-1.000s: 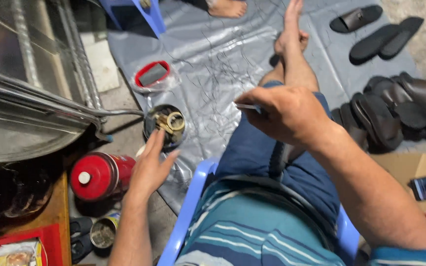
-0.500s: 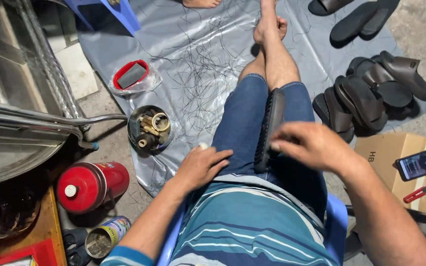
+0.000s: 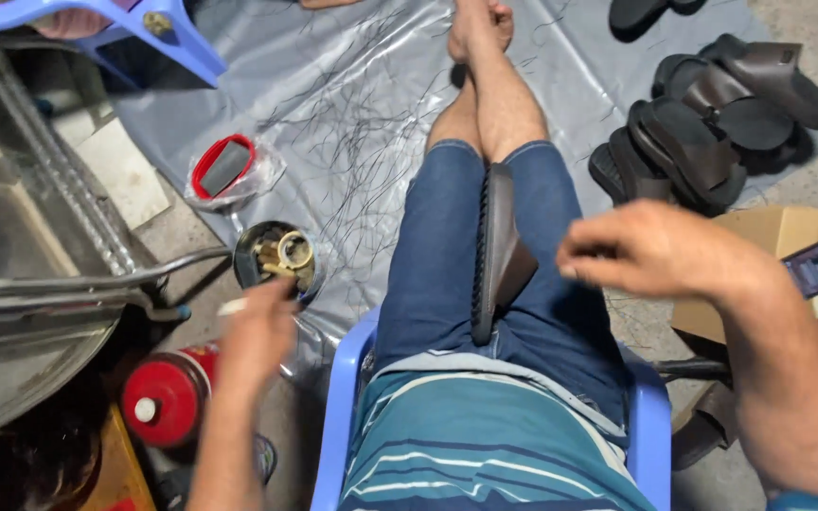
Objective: Manually stitching the sole of a sandal using a stitching awl and thread
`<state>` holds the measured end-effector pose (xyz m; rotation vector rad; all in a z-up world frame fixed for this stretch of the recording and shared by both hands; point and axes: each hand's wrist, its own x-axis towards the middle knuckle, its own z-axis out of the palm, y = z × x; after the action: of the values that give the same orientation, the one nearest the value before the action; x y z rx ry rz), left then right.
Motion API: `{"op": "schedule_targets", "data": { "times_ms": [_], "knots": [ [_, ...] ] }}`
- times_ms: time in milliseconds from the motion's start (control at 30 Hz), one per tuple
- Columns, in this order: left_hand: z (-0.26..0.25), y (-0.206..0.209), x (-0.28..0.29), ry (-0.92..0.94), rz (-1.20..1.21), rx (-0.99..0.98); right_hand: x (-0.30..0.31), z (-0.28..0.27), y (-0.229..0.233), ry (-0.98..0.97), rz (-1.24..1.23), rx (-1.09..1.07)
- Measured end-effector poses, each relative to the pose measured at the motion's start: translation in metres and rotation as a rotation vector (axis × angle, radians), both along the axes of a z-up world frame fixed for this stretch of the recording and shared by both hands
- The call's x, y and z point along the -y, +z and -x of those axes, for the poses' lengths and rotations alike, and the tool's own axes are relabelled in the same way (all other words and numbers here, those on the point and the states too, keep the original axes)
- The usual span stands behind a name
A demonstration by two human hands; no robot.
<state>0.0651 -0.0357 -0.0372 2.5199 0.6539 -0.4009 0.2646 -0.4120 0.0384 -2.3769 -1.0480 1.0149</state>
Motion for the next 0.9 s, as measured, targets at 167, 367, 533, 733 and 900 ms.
{"op": "schedule_targets", "data": {
  "times_ms": [167, 367, 533, 733, 900],
  "knots": [
    [-0.049, 0.019, 0.129, -0.369, 0.459, 0.187, -0.024, -0.065, -0.01, 0.027, 0.101, 0.227],
    [-0.077, 0.014, 0.181, -0.441, 0.406, -0.081, -0.032, -0.119, -0.023, -0.119, 0.066, 0.337],
    [-0.077, -0.003, 0.187, -0.438, 0.348, -0.101, -0.034, -0.143, -0.021, -0.485, -0.158, 0.283],
    [-0.052, -0.036, 0.201, -0.419, 0.199, 0.161, -0.038, -0.146, -0.018, -0.683, -0.281, 0.164],
    [-0.057, -0.011, 0.196, -0.429, 0.273, -0.226, -0.06, -0.142, -0.031, -0.656, -0.333, 0.115]
  ]
}}
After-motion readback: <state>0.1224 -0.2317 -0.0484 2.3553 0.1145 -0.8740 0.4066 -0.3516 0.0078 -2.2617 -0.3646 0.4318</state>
